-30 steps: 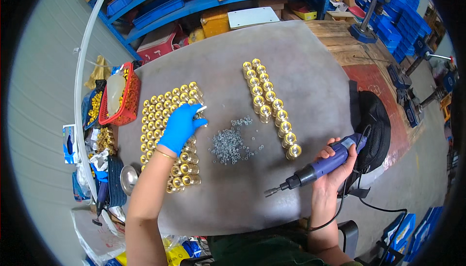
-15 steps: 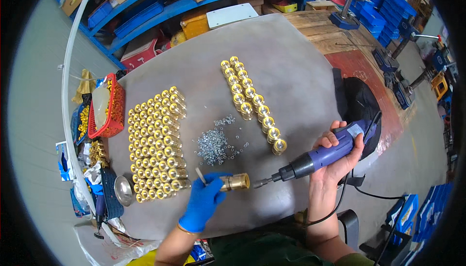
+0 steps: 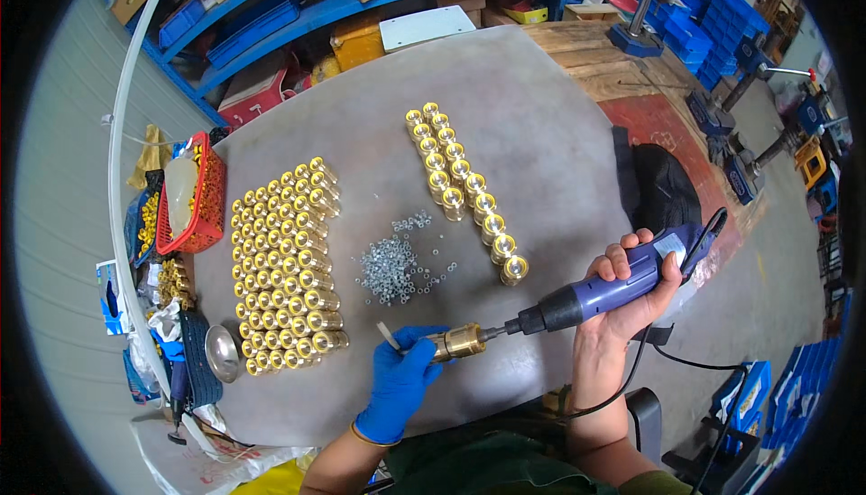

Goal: Assembling small metal components using an electric screwdriver at a metal fabrication station.

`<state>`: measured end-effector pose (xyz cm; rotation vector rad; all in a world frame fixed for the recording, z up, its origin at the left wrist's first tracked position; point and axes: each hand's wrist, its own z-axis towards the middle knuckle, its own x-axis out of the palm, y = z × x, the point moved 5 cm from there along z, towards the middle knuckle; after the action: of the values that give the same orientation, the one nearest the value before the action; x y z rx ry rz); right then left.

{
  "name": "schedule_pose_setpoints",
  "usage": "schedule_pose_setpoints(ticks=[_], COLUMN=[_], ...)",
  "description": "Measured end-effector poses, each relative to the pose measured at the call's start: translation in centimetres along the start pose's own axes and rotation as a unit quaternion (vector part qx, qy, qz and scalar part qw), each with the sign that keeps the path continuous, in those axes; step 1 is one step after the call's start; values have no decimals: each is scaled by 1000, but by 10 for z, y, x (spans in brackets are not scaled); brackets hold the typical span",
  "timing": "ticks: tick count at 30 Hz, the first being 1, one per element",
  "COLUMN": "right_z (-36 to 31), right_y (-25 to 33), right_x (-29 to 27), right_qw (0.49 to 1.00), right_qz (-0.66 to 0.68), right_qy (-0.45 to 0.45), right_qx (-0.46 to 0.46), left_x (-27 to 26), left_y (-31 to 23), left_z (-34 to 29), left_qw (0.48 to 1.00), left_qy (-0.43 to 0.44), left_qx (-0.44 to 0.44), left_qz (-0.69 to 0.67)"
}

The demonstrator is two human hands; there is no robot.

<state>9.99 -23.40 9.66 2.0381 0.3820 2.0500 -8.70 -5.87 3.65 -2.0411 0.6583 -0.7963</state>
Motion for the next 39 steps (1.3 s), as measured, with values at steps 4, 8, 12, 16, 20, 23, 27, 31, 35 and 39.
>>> schedule_pose_setpoints(ticks=[4,8,12,16,20,23,27,31,35,39], right_z=[2,2,4,5,7,14,8,-1,2,2], right_y=[0,0,-4,-7,4,26,25,14,16,12], right_x=[-3,-2,-8,-16,-13,-16,-15,-22,-24,-27], right_qw=[1000,1000,1000,1000,999,997,998,1000,1000,1000], right_qz=[-1,-14,-20,-19,24,54,42,8,12,19], right_qy=[-14,14,-3,-10,16,27,39,27,8,-1], right_qx=[1,-1,4,10,-21,-48,-36,-10,-7,5], left_x=[0,2,1,0,-2,18,52,71,81,80], left_y=[4,8,9,10,-19,-57,-63,-50,-56,-63], left_z=[3,3,4,6,20,55,95,128,120,135], left_qw=[1000,999,1000,999,984,954,890,833,743,734], left_qy=[7,-22,-23,-43,-26,29,55,77,51,74], left_qx=[3,-25,-18,5,59,223,313,341,404,404], left_qz=[4,-4,-5,-14,168,199,328,429,531,540])
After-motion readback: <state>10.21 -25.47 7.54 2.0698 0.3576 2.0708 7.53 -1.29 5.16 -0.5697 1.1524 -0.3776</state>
